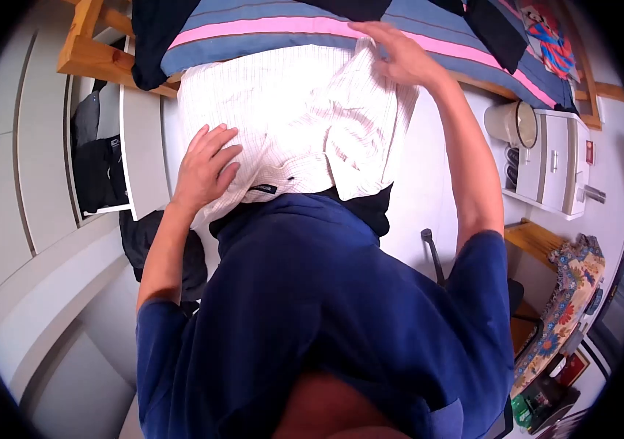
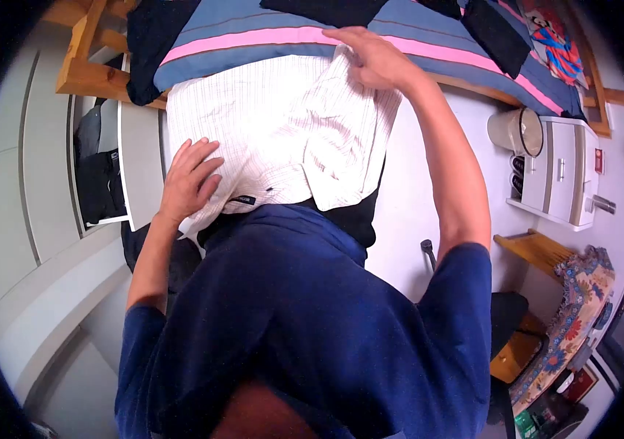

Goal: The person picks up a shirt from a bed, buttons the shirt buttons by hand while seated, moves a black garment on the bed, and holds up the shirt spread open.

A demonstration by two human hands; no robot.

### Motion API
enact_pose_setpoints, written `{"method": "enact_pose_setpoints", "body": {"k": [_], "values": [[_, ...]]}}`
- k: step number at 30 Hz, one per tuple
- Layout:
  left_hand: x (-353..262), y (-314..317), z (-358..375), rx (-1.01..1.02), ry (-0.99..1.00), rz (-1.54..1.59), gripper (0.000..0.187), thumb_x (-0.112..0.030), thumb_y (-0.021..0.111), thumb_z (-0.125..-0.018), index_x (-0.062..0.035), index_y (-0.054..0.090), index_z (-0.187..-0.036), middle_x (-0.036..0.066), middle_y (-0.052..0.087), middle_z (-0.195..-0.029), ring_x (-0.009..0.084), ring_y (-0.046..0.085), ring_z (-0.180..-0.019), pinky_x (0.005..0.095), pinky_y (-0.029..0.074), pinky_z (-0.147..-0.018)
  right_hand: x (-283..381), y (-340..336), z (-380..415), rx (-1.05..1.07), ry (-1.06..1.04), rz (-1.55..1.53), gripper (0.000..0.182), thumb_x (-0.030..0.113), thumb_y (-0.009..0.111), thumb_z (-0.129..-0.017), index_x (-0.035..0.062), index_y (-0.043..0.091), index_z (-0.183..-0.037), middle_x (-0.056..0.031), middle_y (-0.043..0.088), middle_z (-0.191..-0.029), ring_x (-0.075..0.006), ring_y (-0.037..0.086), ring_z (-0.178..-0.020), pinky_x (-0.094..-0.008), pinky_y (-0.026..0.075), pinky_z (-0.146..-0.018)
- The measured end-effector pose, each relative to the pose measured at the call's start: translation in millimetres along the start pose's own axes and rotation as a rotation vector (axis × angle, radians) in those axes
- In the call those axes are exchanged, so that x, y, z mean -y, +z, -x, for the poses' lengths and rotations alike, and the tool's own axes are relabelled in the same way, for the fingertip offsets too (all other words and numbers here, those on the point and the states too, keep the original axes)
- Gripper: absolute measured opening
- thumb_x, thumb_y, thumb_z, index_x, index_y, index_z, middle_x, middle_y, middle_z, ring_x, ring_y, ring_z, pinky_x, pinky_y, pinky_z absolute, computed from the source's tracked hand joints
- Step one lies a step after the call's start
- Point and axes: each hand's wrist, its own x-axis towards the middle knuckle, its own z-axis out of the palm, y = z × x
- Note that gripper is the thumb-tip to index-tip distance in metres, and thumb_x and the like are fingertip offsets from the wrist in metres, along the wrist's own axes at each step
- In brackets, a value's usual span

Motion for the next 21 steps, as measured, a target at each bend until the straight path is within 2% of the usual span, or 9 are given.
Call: {"method": "enact_pose_setpoints", "body": {"k": [1,3,6,7,8,13,16,18,21], "values": [[-3,-2,5,-0.003,-0.020,0.024,0.031,-0.010,0.073,-0.078,-0.0069,0.068,-0.108,0.010,0.059,-0.132,0.0314,0.053,-0.126,0.0494,0.038,-0.110,-9,6,-7,0.001,-0.013,0.005,0.050,0.006,0.066,-0.077,0.0147,0.064,-0.126,-0.0108,0.057,-0.132,-0.0284,0.055,-0.120,-0.0432,0.046,-0.102],[-10,-5,16,-0.013,-0.057,0.051,0.031,-0.011,0.073,-0.078,-0.0067,0.068,-0.108,0.010,0.059,-0.131,0.0314,0.054,-0.124,0.0484,0.039,-0.109,-17,11,-17,0.301,0.009,0.024,0.037,0.014,0.071,-0.077,0.0109,0.070,-0.114,-0.0094,0.059,-0.128,-0.0271,0.059,-0.111,-0.0379,0.049,-0.096],[-18,-9,33,-0.019,-0.142,0.131,0.029,-0.010,0.073,-0.078,-0.0058,0.068,-0.107,0.011,0.063,-0.124,0.0318,0.058,-0.116,0.0453,0.043,-0.103,-20,2,-23,0.354,0.166,-0.173,0.030,0.020,0.073,-0.081,0.0054,0.071,-0.107,-0.0110,0.061,-0.128,-0.0231,0.061,-0.109,-0.0327,0.048,-0.095],[-18,-9,38,-0.041,-0.173,0.232,0.028,-0.010,0.074,-0.078,-0.0053,0.068,-0.106,0.011,0.064,-0.120,0.0322,0.059,-0.112,0.0444,0.045,-0.099,-19,-5,-22,0.366,0.295,-0.343,0.027,0.025,0.075,-0.084,0.0045,0.069,-0.099,-0.0055,0.067,-0.107,-0.0147,0.062,-0.092,-0.0285,0.049,-0.084],[-19,-9,42,-0.062,-0.203,0.333,0.028,-0.010,0.074,-0.078,-0.0048,0.068,-0.105,0.011,0.066,-0.116,0.0326,0.061,-0.108,0.0436,0.046,-0.096,-18,-16,-21,0.382,0.288,-0.343,0.027,0.025,0.075,-0.084,0.0045,0.069,-0.099,-0.0055,0.067,-0.107,-0.0147,0.062,-0.092,-0.0285,0.049,-0.084],[-26,-21,36,-0.014,-0.248,0.350,0.027,-0.013,0.076,-0.080,-0.0048,0.068,-0.105,0.012,0.067,-0.109,0.0319,0.063,-0.102,0.0385,0.050,-0.089,-29,-67,-9,0.032,0.210,-0.461,0.023,0.027,0.077,-0.086,0.0074,0.066,-0.087,0.0000,0.065,-0.085,-0.0104,0.059,-0.081,-0.0273,0.046,-0.073],[-32,-22,23,0.078,-0.281,0.387,0.035,-0.007,0.074,-0.080,-0.0036,0.066,-0.114,0.014,0.065,-0.114,0.0329,0.062,-0.106,0.0386,0.050,-0.093,-23,-95,4,-0.008,0.272,-0.548,0.024,0.026,0.076,-0.087,0.0061,0.064,-0.086,0.0019,0.063,-0.081,-0.0082,0.057,-0.078,-0.0256,0.045,-0.071],[-38,-19,10,0.030,-0.482,0.540,0.035,-0.009,0.074,-0.082,-0.0025,0.065,-0.115,0.014,0.065,-0.113,0.0321,0.063,-0.103,0.0369,0.050,-0.091,-19,-107,9,-0.035,0.287,-0.511,0.025,0.026,0.078,-0.086,0.0063,0.063,-0.085,0.0032,0.061,-0.080,-0.0067,0.055,-0.077,-0.0245,0.044,-0.071],[-37,-12,-10,0.007,-0.445,0.595,0.034,-0.010,0.074,-0.083,-0.0012,0.065,-0.115,0.014,0.065,-0.110,0.0309,0.064,-0.099,0.0347,0.051,-0.088,-17,-119,19,-0.190,0.260,-0.523,0.024,0.025,0.079,-0.085,0.0064,0.064,-0.085,0.0030,0.062,-0.081,-0.0056,0.055,-0.077,-0.0219,0.044,-0.069]]}}
